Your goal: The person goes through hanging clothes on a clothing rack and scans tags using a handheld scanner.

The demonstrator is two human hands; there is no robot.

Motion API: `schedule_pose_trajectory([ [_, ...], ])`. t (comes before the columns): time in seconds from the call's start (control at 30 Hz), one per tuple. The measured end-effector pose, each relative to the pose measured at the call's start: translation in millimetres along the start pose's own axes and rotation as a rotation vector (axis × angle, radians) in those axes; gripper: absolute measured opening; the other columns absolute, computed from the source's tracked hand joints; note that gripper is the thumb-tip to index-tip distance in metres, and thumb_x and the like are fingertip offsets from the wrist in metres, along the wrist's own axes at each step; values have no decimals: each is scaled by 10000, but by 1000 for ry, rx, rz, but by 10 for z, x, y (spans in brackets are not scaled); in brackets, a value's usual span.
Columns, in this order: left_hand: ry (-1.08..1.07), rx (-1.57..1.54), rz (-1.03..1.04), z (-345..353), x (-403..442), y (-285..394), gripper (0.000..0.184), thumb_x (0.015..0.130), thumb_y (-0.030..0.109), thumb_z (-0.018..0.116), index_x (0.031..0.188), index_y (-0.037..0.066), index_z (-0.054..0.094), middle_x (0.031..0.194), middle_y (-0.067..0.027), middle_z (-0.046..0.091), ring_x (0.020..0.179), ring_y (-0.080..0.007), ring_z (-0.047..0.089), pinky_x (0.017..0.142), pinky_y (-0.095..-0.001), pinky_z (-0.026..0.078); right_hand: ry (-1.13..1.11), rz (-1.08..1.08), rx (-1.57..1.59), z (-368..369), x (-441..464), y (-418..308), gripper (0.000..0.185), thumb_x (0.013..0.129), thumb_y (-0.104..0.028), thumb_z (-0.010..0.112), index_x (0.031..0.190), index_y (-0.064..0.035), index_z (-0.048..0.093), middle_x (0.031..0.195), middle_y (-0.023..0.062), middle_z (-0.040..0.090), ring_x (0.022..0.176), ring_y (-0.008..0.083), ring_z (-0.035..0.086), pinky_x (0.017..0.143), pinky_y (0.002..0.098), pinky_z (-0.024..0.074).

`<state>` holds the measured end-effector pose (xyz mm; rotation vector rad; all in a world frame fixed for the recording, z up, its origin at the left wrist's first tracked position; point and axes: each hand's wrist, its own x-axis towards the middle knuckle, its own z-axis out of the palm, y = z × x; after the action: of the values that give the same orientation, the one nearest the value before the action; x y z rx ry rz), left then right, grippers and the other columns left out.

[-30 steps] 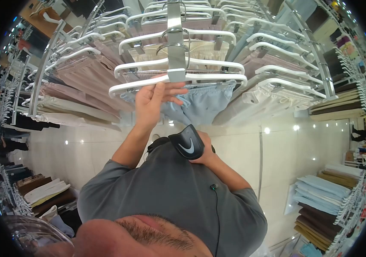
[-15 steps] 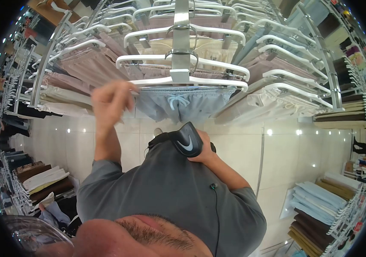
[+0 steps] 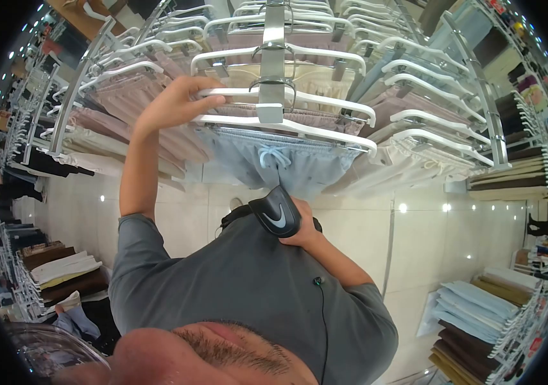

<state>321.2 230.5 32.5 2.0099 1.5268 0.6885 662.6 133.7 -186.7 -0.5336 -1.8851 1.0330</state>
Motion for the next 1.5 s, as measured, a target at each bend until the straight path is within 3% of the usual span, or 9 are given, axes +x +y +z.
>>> schedule_pose_trajectory([
  [0.17, 28, -165, 53, 97, 49, -167, 307, 931, 268, 731, 1070, -5, 750, 856, -43, 722, 786, -95, 593, 725, -295, 498, -10, 9, -29, -16, -74, 100, 767, 528, -177, 821, 1222, 68, 605, 999, 199, 689, 895, 395, 685, 820, 400, 523],
  [0.33, 61, -225, -43, 6, 33, 177, 295, 918, 269, 750, 1032, -2, 762, 807, -18, 687, 777, -81, 576, 695, -283, 480, -23, 78, 64, 1, -79, 94, 789, 528, -169, 824, 1245, 68, 595, 1018, 201, 692, 914, 393, 688, 833, 395, 522],
  [0.63, 24, -227, 50, 184, 219, 1, 323, 913, 290, 751, 1029, -12, 753, 814, -57, 705, 768, -133, 596, 737, -301, 489, 12, 57, 16, 104, -101, 162, 811, 541, -138, 806, 1288, 76, 575, 1069, 196, 698, 951, 378, 693, 876, 383, 517],
  [0.77, 9, -218, 47, 204, 153, -70, 323, 913, 286, 749, 1027, -16, 746, 810, -81, 706, 767, -147, 598, 761, -314, 493, -100, 67, 48, 184, -20, 145, 821, 533, -141, 814, 1294, 55, 574, 1079, 191, 697, 978, 393, 679, 898, 419, 507],
  [0.9, 4, -180, -23, 131, -6, -215, 319, 922, 295, 736, 1016, -9, 743, 785, -91, 682, 752, -144, 586, 729, -312, 488, -93, 27, -16, 338, 19, 89, 843, 522, -147, 828, 1305, 33, 572, 1117, 194, 689, 1025, 400, 663, 931, 443, 492],
  [1.03, 27, -198, -139, 54, -297, -566, 282, 930, 280, 731, 1011, 10, 755, 767, -42, 663, 738, -110, 558, 677, -302, 471, -82, -64, -7, 541, 128, 69, 881, 521, -141, 830, 1337, 37, 552, 1172, 201, 677, 1054, 394, 656, 945, 432, 486],
  [1.2, 109, -311, -84, -302, -784, -972, 195, 942, 179, 712, 993, -4, 754, 816, -20, 705, 792, -83, 590, 728, -270, 473, -58, 45, -73, 811, 152, 37, 884, 519, -120, 820, 1339, 62, 547, 1177, 216, 682, 1057, 394, 671, 939, 428, 507],
  [1.3, 123, -313, -96, -634, -1091, -1254, 184, 947, 159, 700, 981, -14, 750, 855, -27, 724, 820, -83, 604, 754, -264, 470, -81, 0, 62, 986, 422, -137, 872, 516, -124, 805, 1331, 62, 556, 1144, 217, 691, 1034, 395, 683, 919, 412, 519],
  [1.5, 186, -317, -53, -1354, -1632, -1613, 170, 941, 145, 701, 978, -10, 758, 918, -57, 743, 865, -109, 640, 771, -269, 489, -74, 75, 33, 1467, 529, -180, 815, 531, -139, 781, 1297, 56, 579, 1112, 195, 701, 988, 387, 693, 885, 373, 521],
])
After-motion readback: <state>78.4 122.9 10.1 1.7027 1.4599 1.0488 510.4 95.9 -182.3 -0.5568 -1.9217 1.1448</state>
